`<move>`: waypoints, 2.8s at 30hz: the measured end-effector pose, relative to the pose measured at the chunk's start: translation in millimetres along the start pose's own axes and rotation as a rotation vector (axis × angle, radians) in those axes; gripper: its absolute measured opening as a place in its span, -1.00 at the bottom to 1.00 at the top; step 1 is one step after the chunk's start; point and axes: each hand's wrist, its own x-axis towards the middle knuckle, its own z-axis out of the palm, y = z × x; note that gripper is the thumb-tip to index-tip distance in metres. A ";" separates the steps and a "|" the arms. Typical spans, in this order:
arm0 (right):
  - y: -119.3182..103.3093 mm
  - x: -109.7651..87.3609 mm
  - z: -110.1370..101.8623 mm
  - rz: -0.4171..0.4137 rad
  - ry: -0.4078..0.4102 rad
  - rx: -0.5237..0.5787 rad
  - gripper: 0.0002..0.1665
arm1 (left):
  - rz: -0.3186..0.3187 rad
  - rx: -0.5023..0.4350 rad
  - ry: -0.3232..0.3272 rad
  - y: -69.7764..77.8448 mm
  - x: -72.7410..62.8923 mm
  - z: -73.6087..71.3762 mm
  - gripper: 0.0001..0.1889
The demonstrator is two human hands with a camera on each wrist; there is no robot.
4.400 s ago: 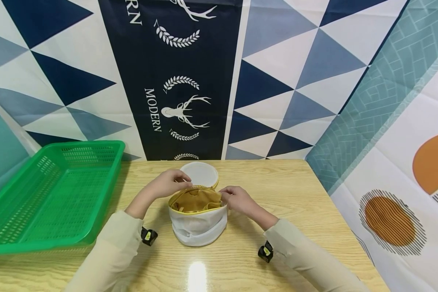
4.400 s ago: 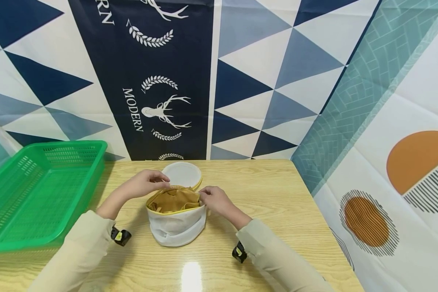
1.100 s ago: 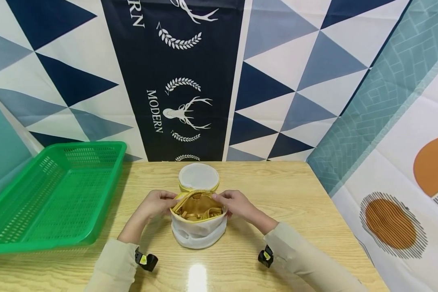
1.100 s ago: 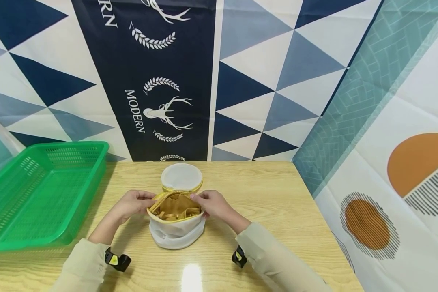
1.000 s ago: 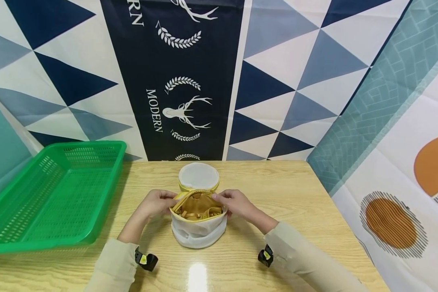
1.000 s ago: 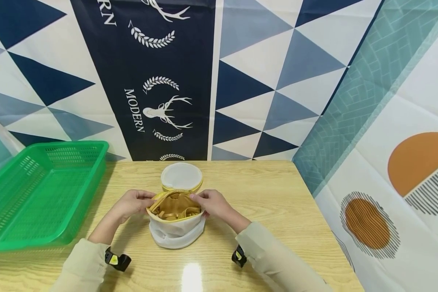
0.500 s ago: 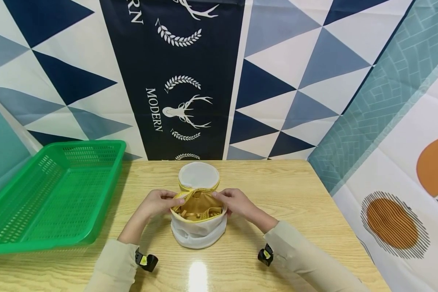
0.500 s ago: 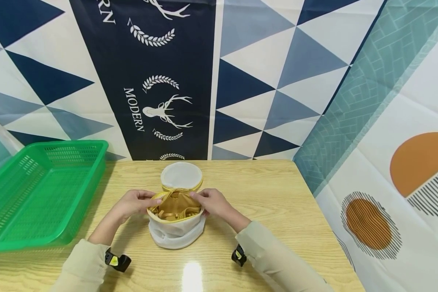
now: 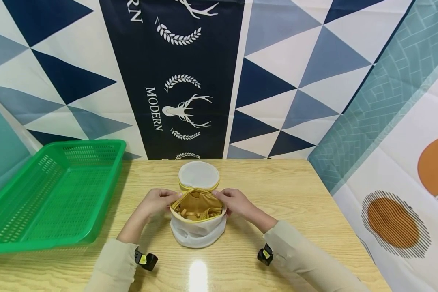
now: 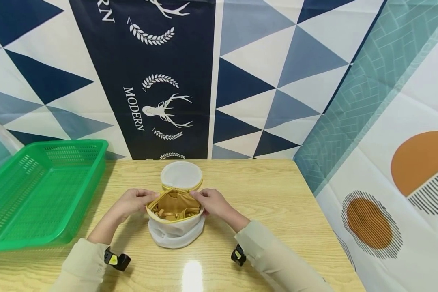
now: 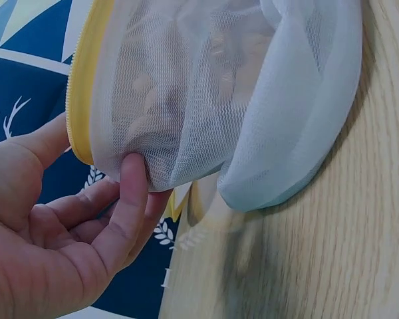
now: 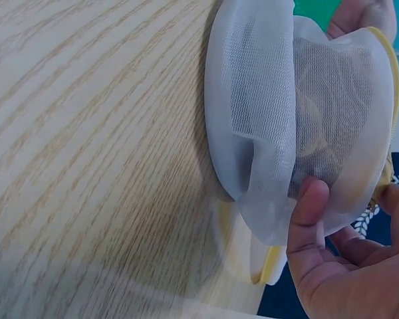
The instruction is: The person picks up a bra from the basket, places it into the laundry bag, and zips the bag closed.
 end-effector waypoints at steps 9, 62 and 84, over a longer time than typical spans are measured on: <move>0.8 -0.3 0.0 -0.001 -0.014 -0.003 -0.41 | 0.041 -0.021 -0.014 -0.2 0.1 -1.8 -0.61; -3.3 -9.0 -0.3 -0.206 -0.112 -0.136 -0.56 | 0.079 0.118 -0.039 12.4 -9.8 3.6 -0.69; -5.9 -8.5 0.8 -0.212 -0.062 -0.250 -0.69 | 0.128 0.297 0.013 15.2 -7.9 14.8 -0.76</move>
